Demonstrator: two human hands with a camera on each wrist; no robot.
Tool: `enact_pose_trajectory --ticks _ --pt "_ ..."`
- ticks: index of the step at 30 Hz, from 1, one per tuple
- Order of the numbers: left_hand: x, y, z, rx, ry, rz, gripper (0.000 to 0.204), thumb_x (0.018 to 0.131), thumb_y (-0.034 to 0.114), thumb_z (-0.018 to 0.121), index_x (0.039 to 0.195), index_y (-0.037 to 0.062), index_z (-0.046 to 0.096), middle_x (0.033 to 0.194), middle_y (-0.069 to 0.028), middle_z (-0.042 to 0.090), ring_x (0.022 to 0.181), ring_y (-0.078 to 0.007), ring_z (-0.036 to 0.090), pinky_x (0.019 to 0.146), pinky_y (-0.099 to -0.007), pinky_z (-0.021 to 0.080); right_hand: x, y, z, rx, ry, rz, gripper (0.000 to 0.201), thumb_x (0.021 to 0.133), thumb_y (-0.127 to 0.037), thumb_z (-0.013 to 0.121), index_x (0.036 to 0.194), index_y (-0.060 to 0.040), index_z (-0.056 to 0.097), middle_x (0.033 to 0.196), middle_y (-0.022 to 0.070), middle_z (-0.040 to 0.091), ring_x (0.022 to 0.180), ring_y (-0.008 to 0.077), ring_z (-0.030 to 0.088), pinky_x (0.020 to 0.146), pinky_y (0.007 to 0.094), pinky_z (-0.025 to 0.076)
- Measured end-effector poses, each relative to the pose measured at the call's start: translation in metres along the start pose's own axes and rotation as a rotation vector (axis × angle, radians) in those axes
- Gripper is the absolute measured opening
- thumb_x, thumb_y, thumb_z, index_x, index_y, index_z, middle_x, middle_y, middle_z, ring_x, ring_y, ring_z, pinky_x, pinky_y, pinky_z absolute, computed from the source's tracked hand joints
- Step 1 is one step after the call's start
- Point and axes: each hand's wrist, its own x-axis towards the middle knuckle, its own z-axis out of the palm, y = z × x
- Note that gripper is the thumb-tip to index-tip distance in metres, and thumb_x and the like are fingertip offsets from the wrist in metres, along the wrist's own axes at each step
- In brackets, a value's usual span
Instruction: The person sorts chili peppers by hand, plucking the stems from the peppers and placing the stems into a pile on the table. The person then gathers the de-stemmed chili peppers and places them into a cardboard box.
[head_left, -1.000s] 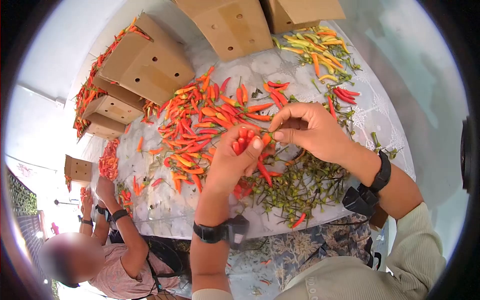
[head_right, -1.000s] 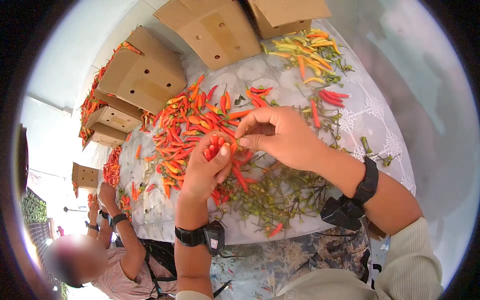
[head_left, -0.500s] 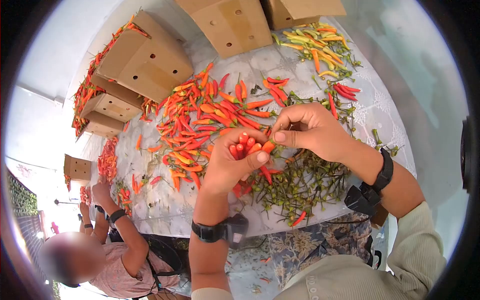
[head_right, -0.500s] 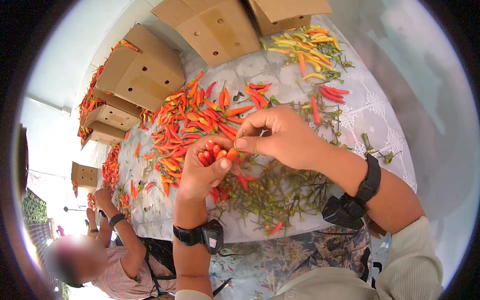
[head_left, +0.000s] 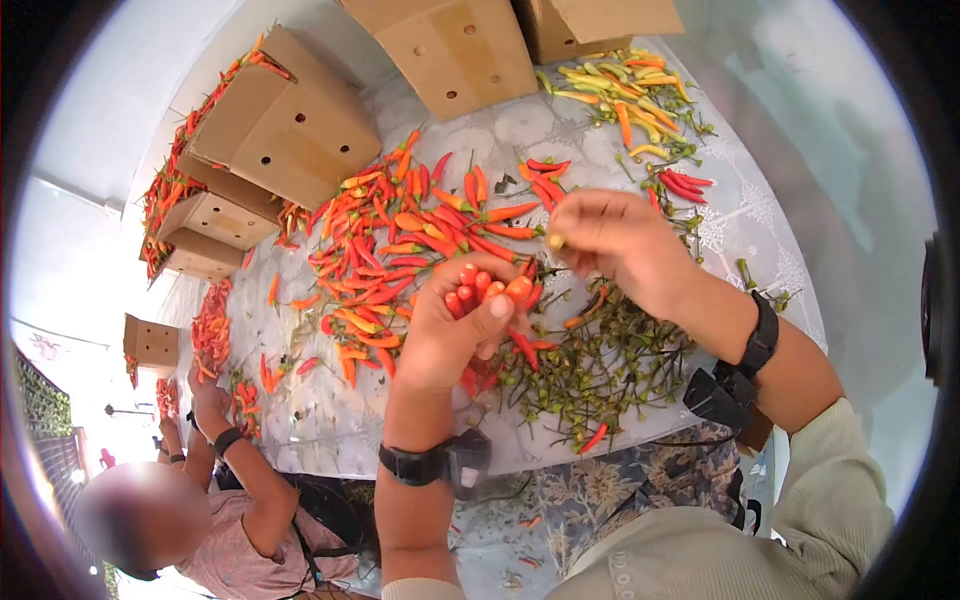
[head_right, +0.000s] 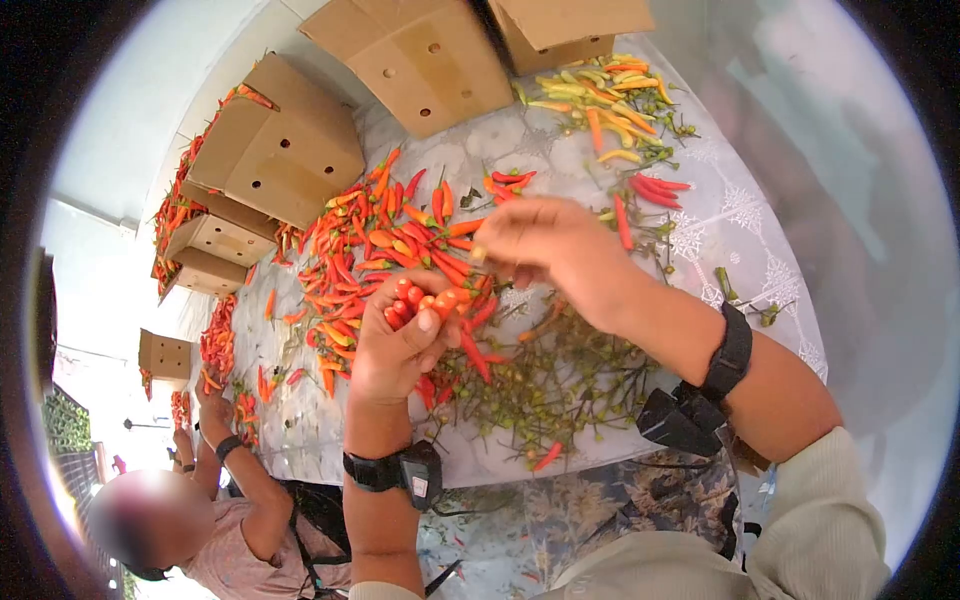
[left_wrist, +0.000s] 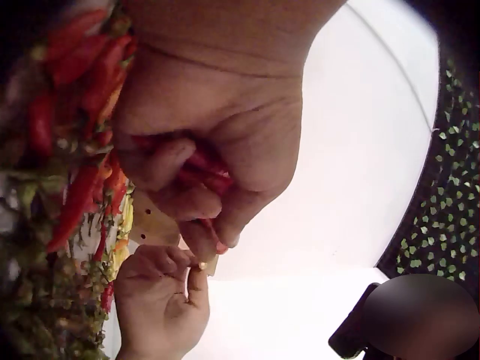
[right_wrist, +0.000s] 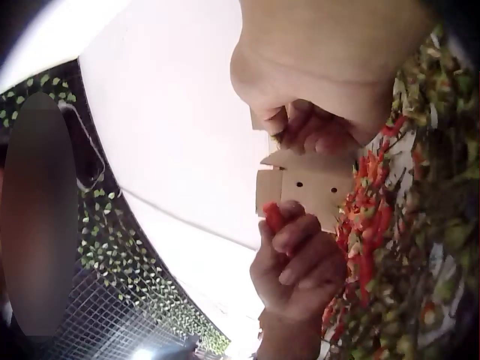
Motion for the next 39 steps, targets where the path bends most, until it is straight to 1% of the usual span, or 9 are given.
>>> enact_pose_trajectory --ticks 5,8,11,17,20,23,26,35,39 --pt "0.001 0.0 -0.007 -0.33 0.037 0.059 0.023 0.083 0.01 0.062 0.103 0.0024 0.055 0.076 -0.0102 0.062 0.049 -0.0105 0.049 0.039 -0.018 0.033 0.007 -0.005 -0.022 -0.246 0.263 -0.245 0.017 0.082 -0.016 0.053 0.085 -0.0038 0.064 0.082 0.0001 0.062 0.075 0.0087 0.053 0.07 0.0266 0.042" --pt "0.003 0.001 -0.015 -0.591 0.056 0.0 0.024 0.083 0.007 0.059 0.105 0.0038 0.053 0.085 -0.0119 0.06 0.054 -0.0127 0.052 0.038 -0.0181 0.034 0.011 -0.004 -0.021 -0.333 0.174 -0.355 0.016 0.08 -0.017 0.057 0.082 -0.0028 0.064 0.082 0.0038 0.064 0.078 0.015 0.057 0.072 0.031 0.043" --pt "0.006 0.001 -0.02 -0.742 0.05 0.001 0.02 0.084 0.004 0.057 0.103 0.0065 0.052 0.085 -0.006 0.055 0.058 -0.0112 0.049 0.039 -0.0171 0.034 0.009 0.002 -0.015 -1.156 0.35 -0.538 0.014 0.076 -0.017 0.063 0.078 -0.0035 0.064 0.081 0.0086 0.063 0.08 0.0244 0.059 0.072 0.0357 0.044" --pt "0.005 -0.003 -0.018 -0.627 0.089 -0.005 0.012 0.091 0.011 0.055 0.102 0.006 0.051 0.078 -0.0019 0.048 0.054 -0.0065 0.041 0.038 -0.0161 0.032 0.001 0.002 -0.02 -1.649 0.221 -0.336 0.015 0.071 -0.017 0.069 0.077 -0.0045 0.064 0.079 0.0109 0.058 0.082 0.0307 0.057 0.073 0.0418 0.045" --pt "0.006 -0.002 -0.017 -0.542 0.128 -0.027 0.013 0.094 0.015 0.052 0.102 0.0051 0.052 0.076 -0.0019 0.046 0.052 -0.0055 0.038 0.037 -0.0158 0.031 0.007 0.007 -0.019 -1.468 0.26 -0.486 0.015 0.077 -0.016 0.068 0.082 -0.003 0.062 0.077 0.0115 0.059 0.078 0.0262 0.059 0.07 0.0389 0.046" --pt "0.007 -0.001 -0.017 -0.474 0.157 -0.045 0.014 0.095 0.018 0.051 0.1 0.0055 0.052 0.075 -0.0018 0.047 0.051 -0.0048 0.038 0.037 -0.0154 0.029 0.009 0.006 -0.006 -0.795 0.265 -0.376 0.013 0.084 -0.013 0.065 0.087 -0.0019 0.06 0.075 0.0104 0.059 0.073 0.0195 0.061 0.065 0.033 0.048" --pt "0.006 -0.003 -0.01 -0.351 0.181 -0.042 0.016 0.095 0.02 0.052 0.101 0.0055 0.052 0.076 -0.0029 0.051 0.05 -0.0044 0.038 0.037 -0.0157 0.028 -0.003 -0.009 0.007 -0.606 0.085 -0.129 0.013 0.089 -0.013 0.061 0.092 -0.001 0.058 0.076 0.0089 0.061 0.07 0.0152 0.06 0.062 0.0291 0.047" --pt "0.006 -0.004 0.002 0.09 0.139 -0.096 0.019 0.087 0.016 0.065 0.099 0.0043 0.056 0.077 -0.0022 0.057 0.05 -0.0024 0.04 0.041 -0.0162 0.027 -0.001 0.013 0.012 -0.828 -0.123 -0.644 0.016 0.077 0.001 0.065 0.092 -0.003 0.064 0.082 0.0092 0.063 0.073 0.0198 0.061 0.063 0.03 0.047" --pt "0.007 -0.006 0.005 0.16 0.131 -0.064 0.021 0.083 0.01 0.07 0.097 0.0031 0.057 0.074 -0.0015 0.059 0.049 -0.0018 0.04 0.041 -0.016 0.029 -0.008 0.014 0.018 -0.594 -0.015 -0.435 0.016 0.074 0.006 0.063 0.089 -0.0015 0.062 0.081 0.0103 0.063 0.07 0.0201 0.06 0.061 0.0295 0.047"
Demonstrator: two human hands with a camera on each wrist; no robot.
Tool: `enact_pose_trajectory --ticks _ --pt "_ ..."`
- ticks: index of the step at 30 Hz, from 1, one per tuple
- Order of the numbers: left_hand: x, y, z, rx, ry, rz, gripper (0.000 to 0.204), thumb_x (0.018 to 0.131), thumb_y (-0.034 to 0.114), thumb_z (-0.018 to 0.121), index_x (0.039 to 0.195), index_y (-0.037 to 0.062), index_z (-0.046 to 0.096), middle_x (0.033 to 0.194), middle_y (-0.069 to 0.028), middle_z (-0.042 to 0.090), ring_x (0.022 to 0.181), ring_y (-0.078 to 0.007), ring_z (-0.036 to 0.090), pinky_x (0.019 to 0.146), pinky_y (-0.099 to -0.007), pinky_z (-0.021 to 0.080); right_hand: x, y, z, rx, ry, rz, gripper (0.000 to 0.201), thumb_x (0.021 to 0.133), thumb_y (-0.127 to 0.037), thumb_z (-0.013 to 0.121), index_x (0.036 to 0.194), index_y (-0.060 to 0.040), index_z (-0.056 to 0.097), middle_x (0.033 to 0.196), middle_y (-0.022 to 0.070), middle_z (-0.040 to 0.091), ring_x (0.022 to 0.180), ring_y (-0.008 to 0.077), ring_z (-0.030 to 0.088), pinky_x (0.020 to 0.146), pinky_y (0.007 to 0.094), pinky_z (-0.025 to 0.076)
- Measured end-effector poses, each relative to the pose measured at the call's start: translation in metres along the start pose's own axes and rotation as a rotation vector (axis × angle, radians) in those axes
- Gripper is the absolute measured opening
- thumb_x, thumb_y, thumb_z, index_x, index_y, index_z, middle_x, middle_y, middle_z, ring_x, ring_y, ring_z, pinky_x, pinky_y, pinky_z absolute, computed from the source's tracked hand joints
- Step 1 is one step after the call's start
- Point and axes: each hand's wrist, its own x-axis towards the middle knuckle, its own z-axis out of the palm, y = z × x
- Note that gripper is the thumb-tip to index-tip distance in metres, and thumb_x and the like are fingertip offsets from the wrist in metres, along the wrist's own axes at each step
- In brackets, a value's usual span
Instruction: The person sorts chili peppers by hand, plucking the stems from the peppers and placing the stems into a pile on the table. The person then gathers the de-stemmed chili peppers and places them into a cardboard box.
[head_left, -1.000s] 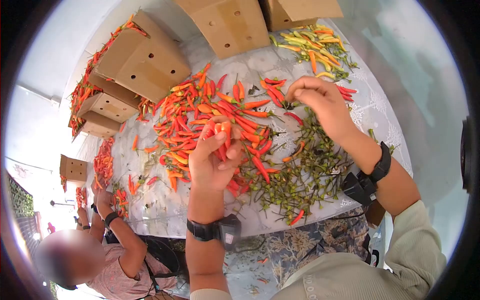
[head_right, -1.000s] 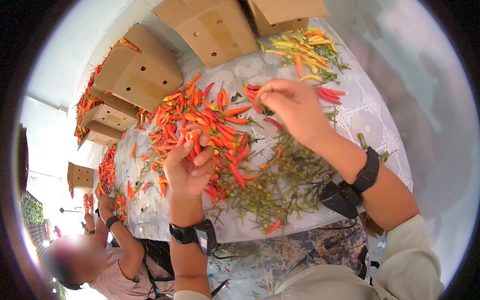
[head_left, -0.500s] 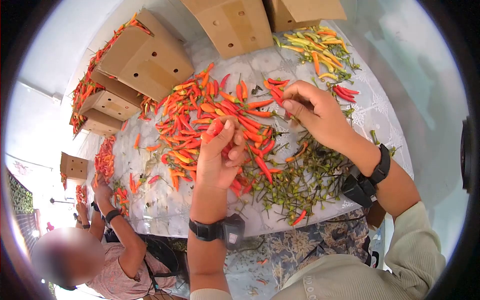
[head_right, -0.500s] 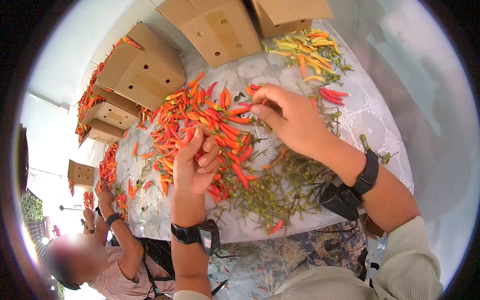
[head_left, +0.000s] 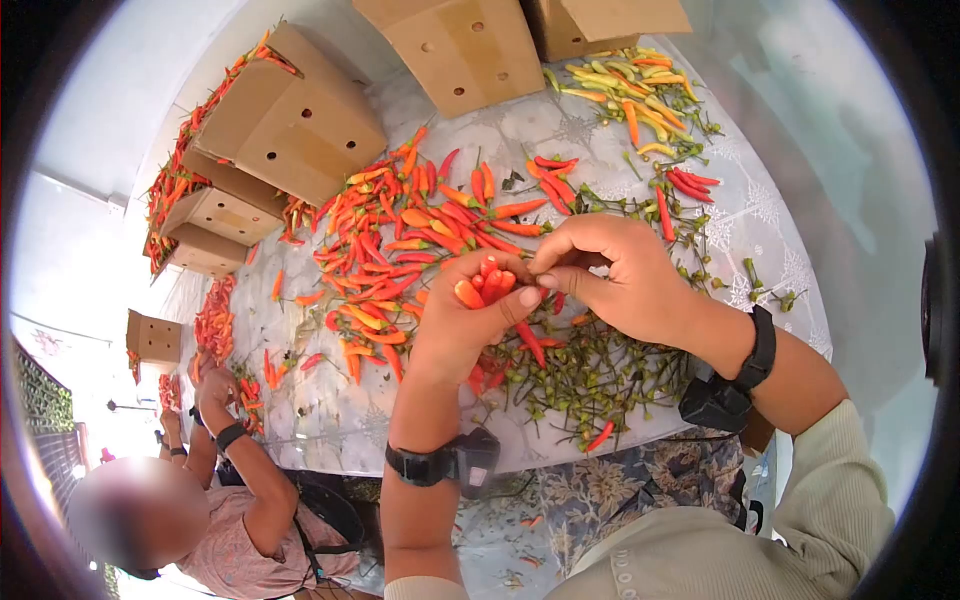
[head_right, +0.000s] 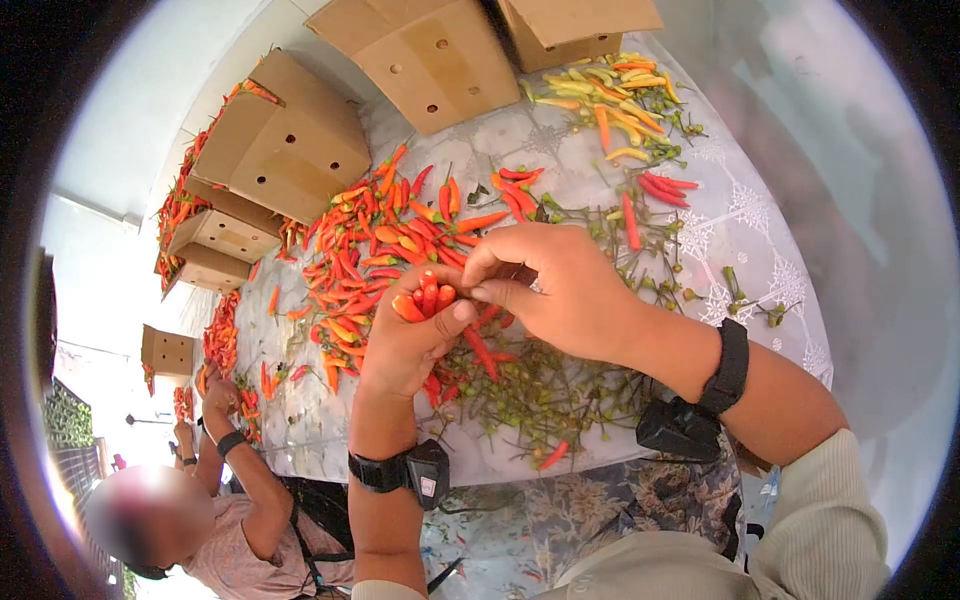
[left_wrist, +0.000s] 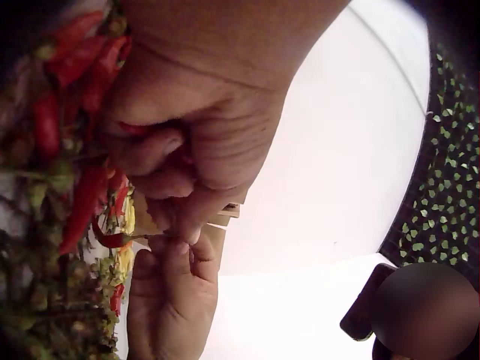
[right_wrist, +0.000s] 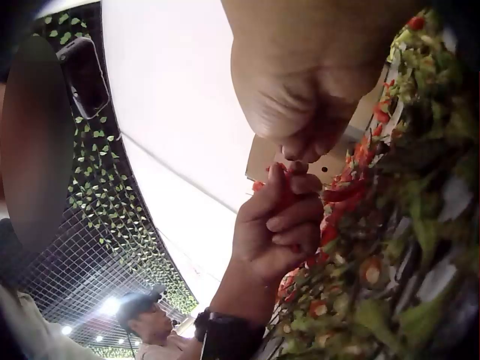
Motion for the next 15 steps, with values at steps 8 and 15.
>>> enact_pose_trajectory --ticks 8,15 --pt "-0.001 0.003 0.0 -0.051 0.043 -0.03 0.02 0.084 0.009 0.067 0.099 0.0017 0.056 0.074 -0.0056 0.062 0.046 -0.0032 0.041 0.041 -0.016 0.03 0.0 0.003 -0.007 -0.357 -0.096 0.001 0.016 0.073 -0.008 0.067 0.087 -0.0023 0.062 0.083 0.0129 0.059 0.075 0.0284 0.06 0.066 0.0366 0.048" --pt "0.0 0.003 -0.005 -0.095 0.042 0.02 0.015 0.089 0.013 0.061 0.1 0.0038 0.056 0.081 -0.009 0.064 0.05 -0.0063 0.048 0.041 -0.0166 0.032 0.001 0.014 -0.005 -0.442 -0.201 -0.126 0.02 0.077 -0.015 0.07 0.09 -0.0018 0.063 0.076 0.01 0.061 0.075 0.026 0.061 0.066 0.0363 0.048"
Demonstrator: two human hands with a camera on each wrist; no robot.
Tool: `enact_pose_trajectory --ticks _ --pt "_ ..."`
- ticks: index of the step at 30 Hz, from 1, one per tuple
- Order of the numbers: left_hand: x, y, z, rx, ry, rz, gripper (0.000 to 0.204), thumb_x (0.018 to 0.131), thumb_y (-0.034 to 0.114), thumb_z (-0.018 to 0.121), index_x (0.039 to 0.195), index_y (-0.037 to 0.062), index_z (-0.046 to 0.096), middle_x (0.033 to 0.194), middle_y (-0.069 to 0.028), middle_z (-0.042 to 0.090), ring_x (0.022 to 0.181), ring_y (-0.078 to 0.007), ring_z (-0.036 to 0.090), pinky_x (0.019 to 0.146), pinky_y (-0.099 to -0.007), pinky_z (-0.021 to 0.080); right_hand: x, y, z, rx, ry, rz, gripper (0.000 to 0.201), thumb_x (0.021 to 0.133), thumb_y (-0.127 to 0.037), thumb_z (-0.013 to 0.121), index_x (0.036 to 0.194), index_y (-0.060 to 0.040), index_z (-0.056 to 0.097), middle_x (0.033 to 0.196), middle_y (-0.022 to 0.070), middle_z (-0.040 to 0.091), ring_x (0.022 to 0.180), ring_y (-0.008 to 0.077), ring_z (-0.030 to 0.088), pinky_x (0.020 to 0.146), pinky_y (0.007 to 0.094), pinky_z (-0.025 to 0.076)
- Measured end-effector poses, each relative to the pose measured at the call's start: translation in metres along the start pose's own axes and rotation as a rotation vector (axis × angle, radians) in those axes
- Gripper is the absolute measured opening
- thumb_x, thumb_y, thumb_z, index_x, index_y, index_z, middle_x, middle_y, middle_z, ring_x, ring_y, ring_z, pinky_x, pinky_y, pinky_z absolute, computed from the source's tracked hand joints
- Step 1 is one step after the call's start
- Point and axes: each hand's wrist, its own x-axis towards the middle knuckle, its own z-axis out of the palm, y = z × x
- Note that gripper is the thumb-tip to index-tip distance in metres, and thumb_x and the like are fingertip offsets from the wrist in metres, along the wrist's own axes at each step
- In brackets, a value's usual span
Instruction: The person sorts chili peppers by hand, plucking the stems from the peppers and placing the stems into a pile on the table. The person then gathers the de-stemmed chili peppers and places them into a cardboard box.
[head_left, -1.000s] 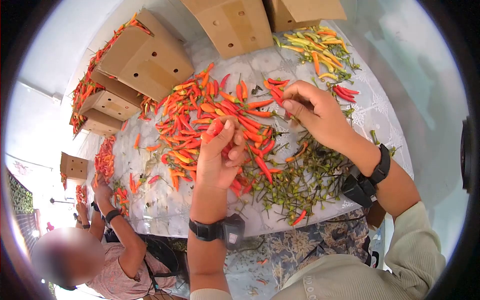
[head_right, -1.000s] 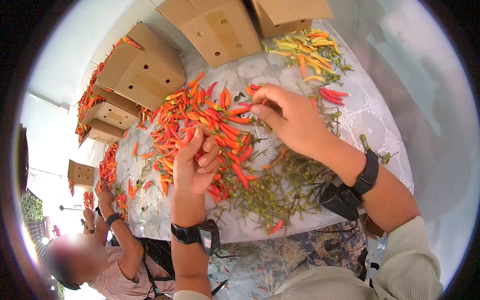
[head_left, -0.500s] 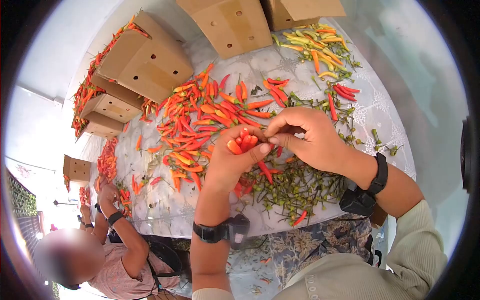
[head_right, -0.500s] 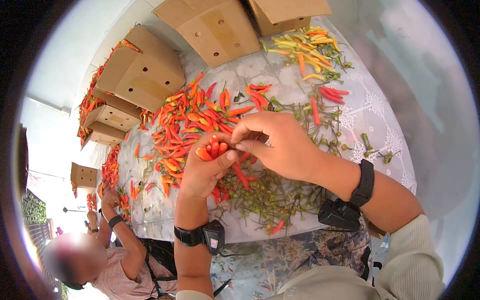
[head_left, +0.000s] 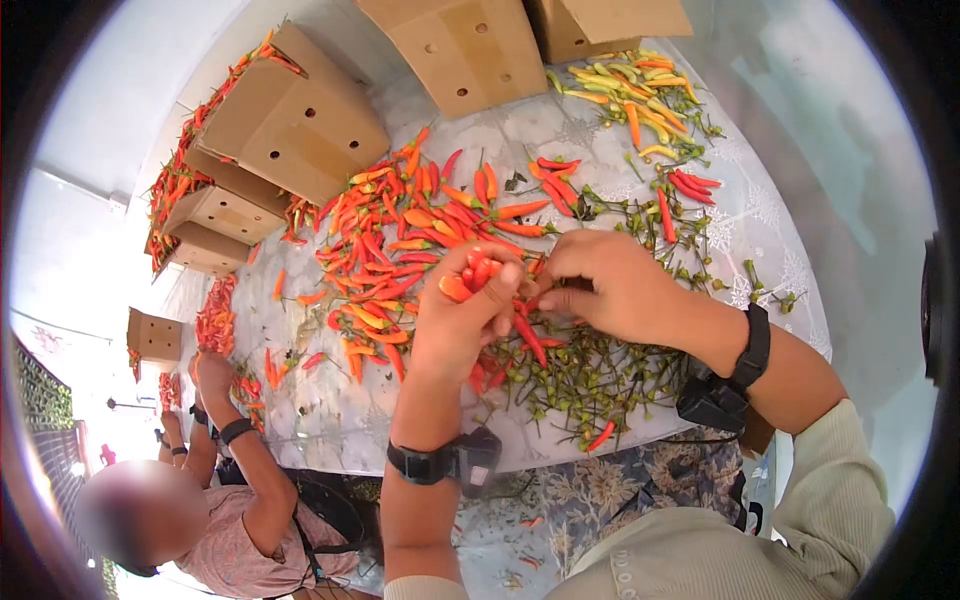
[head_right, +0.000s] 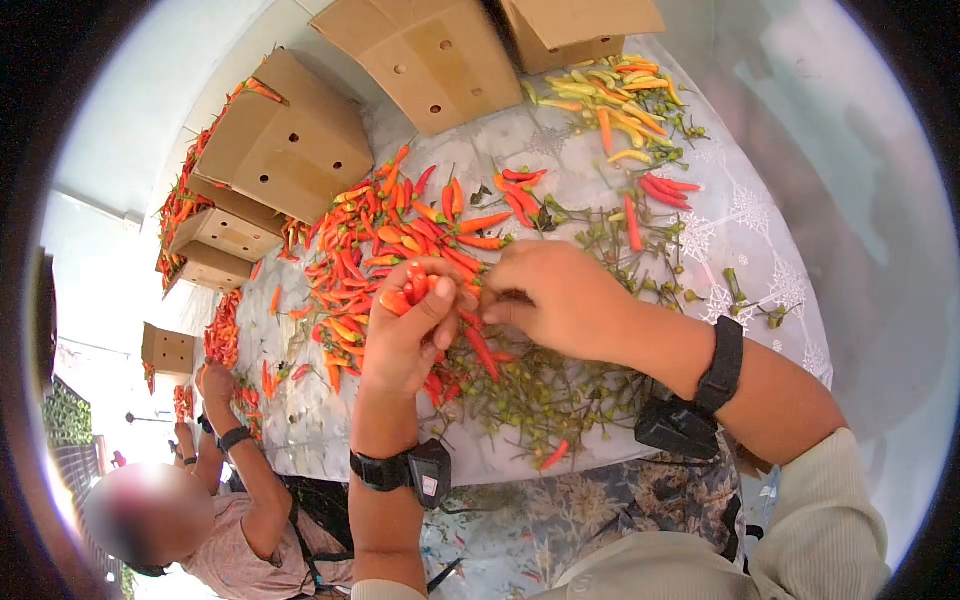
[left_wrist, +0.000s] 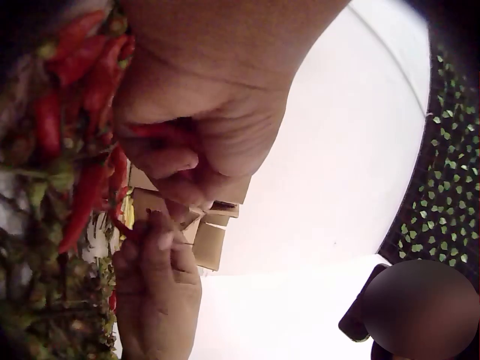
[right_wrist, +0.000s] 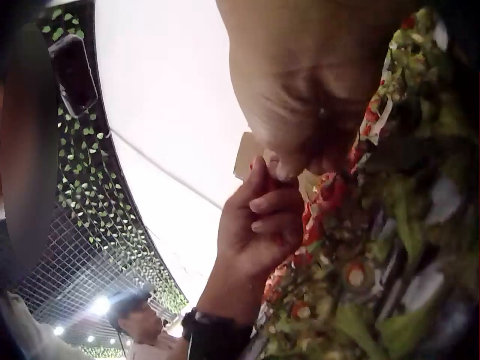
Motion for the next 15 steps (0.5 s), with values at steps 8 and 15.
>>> enact_pose_trajectory --ticks 8,15 --pt "-0.001 0.001 0.01 0.026 0.092 0.018 0.016 0.093 0.017 0.056 0.105 0.0071 0.054 0.093 -0.0057 0.064 0.074 -0.0115 0.06 0.049 -0.0205 0.043 0.007 -0.016 -0.017 0.962 0.033 0.542 0.02 0.09 -0.019 0.062 0.095 0.0 0.062 0.08 0.0074 0.067 0.071 0.0137 0.065 0.065 0.0255 0.055" --pt "-0.001 -0.004 0.007 0.106 -0.115 0.083 0.02 0.091 0.016 0.06 0.105 0.0036 0.054 0.089 -0.006 0.064 0.07 -0.0093 0.059 0.05 -0.0196 0.046 0.005 -0.015 -0.01 0.773 0.156 0.431 0.017 0.087 -0.015 0.066 0.087 0.0009 0.064 0.082 0.0064 0.065 0.071 0.0109 0.064 0.061 0.0236 0.052"
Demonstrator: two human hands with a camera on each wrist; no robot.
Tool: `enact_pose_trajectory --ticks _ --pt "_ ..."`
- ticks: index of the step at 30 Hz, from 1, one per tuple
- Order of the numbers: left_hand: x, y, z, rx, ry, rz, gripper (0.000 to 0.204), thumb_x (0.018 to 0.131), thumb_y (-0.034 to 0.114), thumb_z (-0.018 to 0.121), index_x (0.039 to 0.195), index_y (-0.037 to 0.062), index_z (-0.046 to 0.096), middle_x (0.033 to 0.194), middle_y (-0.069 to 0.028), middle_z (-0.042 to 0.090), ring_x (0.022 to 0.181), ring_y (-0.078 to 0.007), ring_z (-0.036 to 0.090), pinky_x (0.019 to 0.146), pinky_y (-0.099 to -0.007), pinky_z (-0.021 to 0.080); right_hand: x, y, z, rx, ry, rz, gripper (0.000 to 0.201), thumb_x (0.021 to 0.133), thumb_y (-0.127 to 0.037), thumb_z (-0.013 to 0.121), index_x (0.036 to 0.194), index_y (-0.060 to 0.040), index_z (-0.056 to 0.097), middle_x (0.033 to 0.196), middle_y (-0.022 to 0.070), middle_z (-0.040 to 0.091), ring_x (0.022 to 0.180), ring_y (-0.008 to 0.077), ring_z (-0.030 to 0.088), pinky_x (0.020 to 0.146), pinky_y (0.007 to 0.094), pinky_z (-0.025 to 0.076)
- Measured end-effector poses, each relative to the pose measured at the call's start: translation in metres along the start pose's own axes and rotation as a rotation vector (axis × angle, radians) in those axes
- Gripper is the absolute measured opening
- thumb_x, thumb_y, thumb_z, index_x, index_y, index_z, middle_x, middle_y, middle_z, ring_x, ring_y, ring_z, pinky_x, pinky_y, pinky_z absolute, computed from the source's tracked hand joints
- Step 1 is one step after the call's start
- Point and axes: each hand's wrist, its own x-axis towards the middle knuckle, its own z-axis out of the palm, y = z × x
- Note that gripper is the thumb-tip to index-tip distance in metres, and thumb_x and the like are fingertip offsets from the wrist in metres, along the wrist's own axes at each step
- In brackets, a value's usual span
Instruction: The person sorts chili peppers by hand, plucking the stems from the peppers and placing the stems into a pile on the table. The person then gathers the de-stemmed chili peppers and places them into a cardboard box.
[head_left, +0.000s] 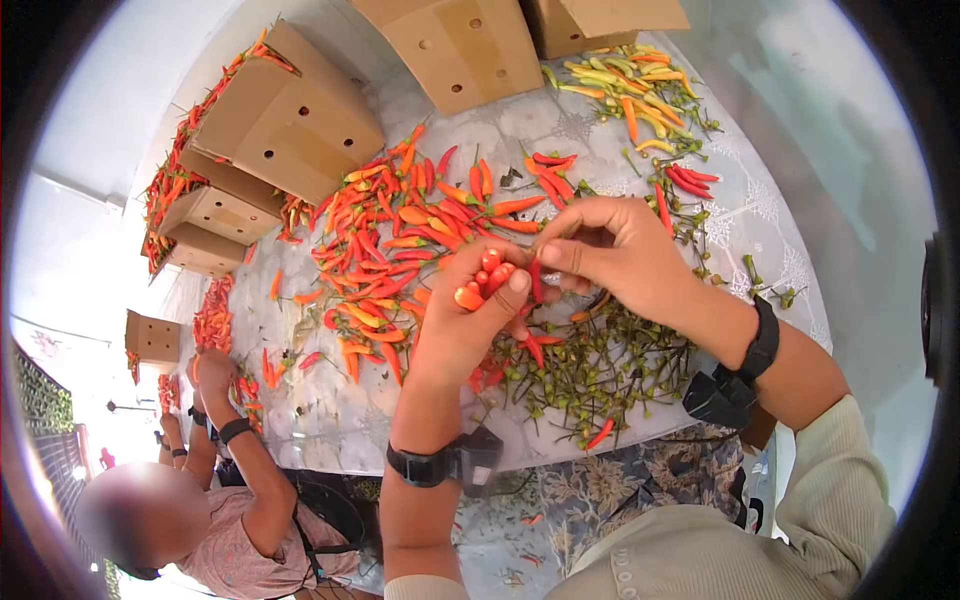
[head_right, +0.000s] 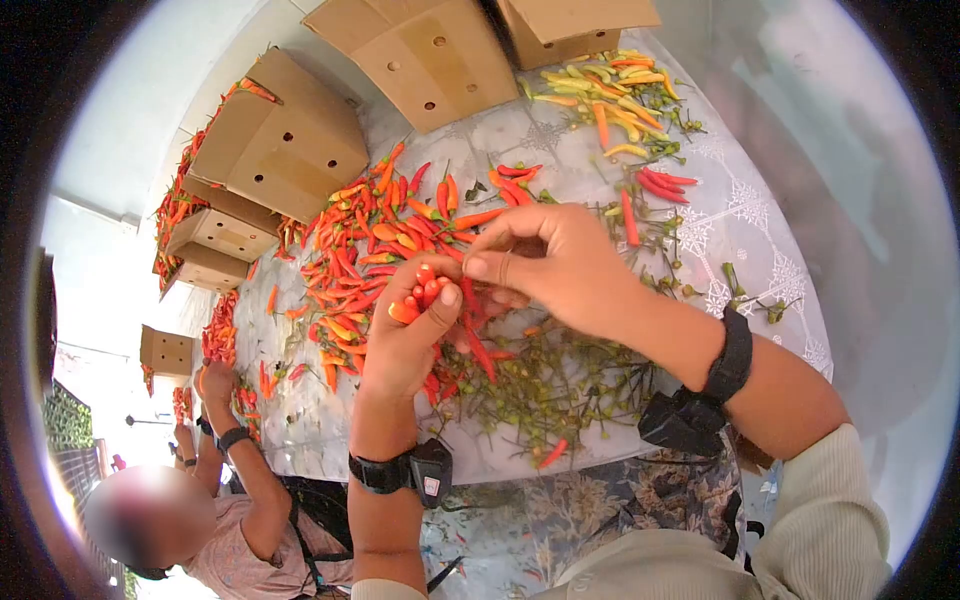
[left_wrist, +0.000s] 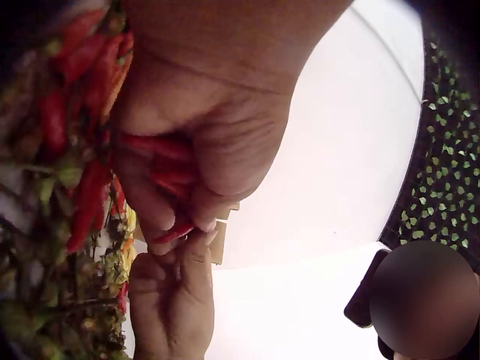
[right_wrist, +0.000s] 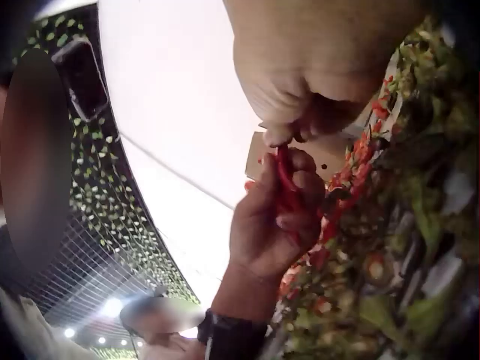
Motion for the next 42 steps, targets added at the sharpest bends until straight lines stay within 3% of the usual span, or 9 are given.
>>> enact_pose_trajectory --ticks 4,10,17,22,25,29,32,35,42 --pt "0.001 0.003 0.003 -0.047 -0.035 -0.023 0.019 0.09 0.017 0.061 0.102 0.0029 0.056 0.083 -0.0049 0.064 0.063 -0.0054 0.055 0.046 -0.0173 0.042 -0.002 0.005 0.006 -0.231 0.073 -0.262 0.015 0.084 -0.013 0.069 0.079 0.001 0.064 0.076 0.0047 0.062 0.064 0.0071 0.059 0.055 0.0227 0.045" --pt "-0.001 0.005 0.0 -0.077 -0.109 -0.058 0.017 0.09 0.014 0.061 0.102 0.0029 0.056 0.08 -0.0051 0.063 0.058 -0.0033 0.052 0.043 -0.0167 0.035 -0.003 0.003 0.002 -0.275 0.005 -0.222 0.021 0.087 -0.02 0.067 0.081 -0.0007 0.062 0.075 0.0 0.056 0.064 0.0045 0.051 0.056 0.0211 0.04" --pt "-0.004 0.008 0.004 -0.093 -0.08 -0.099 0.017 0.091 0.012 0.06 0.103 0.0024 0.054 0.079 -0.0055 0.064 0.06 -0.0048 0.055 0.043 -0.0164 0.035 0.003 0.009 -0.005 -0.167 -0.091 0.018 0.026 0.091 -0.026 0.062 0.08 -0.0032 0.061 0.069 -0.003 0.054 0.061 0.0034 0.045 0.054 0.0214 0.036" --pt "-0.004 0.008 -0.001 -0.158 -0.111 -0.102 0.016 0.092 0.013 0.057 0.103 0.0033 0.053 0.08 -0.007 0.064 0.069 -0.0108 0.062 0.045 -0.0184 0.041 0.002 0.007 0.002 0.154 -0.003 0.044 0.028 0.094 -0.027 0.057 0.077 -0.0047 0.06 0.067 -0.0041 0.05 0.061 0.0033 0.042 0.054 0.0232 0.033" --pt "-0.005 0.009 -0.002 -0.27 -0.015 -0.038 0.015 0.094 0.014 0.054 0.105 0.0051 0.052 0.083 -0.0073 0.063 0.073 -0.0163 0.064 0.048 -0.021 0.047 0.006 0.006 -0.009 0.11 0.047 -0.01 0.029 0.094 -0.027 0.054 0.077 -0.0042 0.056 0.071 -0.0018 0.051 0.064 0.0079 0.046 0.06 0.0239 0.039" --pt "-0.003 0.003 -0.009 -0.464 0.087 0.04 0.016 0.095 0.016 0.052 0.108 0.0076 0.051 0.086 -0.0063 0.061 0.077 -0.021 0.066 0.052 -0.0243 0.051 0.007 0.0 -0.021 -0.676 0.042 -0.153 0.022 0.089 -0.02 0.057 0.075 -0.003 0.057 0.071 0.0043 0.053 0.067 0.0148 0.05 0.065 0.0296 0.041" --pt "-0.001 0.007 -0.004 -0.526 0.149 0.013 0.017 0.093 0.014 0.055 0.108 0.0076 0.05 0.078 -0.0021 0.055 0.069 -0.0164 0.061 0.046 -0.0221 0.043 0.012 0.014 -0.028 -1.122 0.134 -0.486 0.016 0.082 -0.022 0.062 0.084 -0.0067 0.064 0.082 0.0107 0.058 0.076 0.028 0.055 0.066 0.0397 0.044" --pt "-0.002 0.007 -0.008 -0.492 0.131 -0.006 0.019 0.09 0.01 0.056 0.108 0.0072 0.049 0.077 -0.0012 0.049 0.067 -0.0121 0.052 0.045 -0.0193 0.038 0.016 0.018 -0.026 -1.215 0.239 -0.51 0.019 0.078 -0.022 0.065 0.092 -0.0085 0.066 0.093 0.0109 0.059 0.092 0.0285 0.056 0.076 0.0429 0.046" --pt "-0.002 0.005 -0.014 -0.452 0.106 -0.082 0.019 0.086 0.004 0.058 0.103 0.0074 0.05 0.072 0.0014 0.044 0.052 -0.0038 0.038 0.037 -0.0162 0.025 0.016 0.031 -0.029 -1.338 0.138 -0.56 0.024 0.075 -0.019 0.068 0.097 -0.0107 0.067 0.094 0.0089 0.06 0.097 0.028 0.055 0.088 0.0407 0.042"
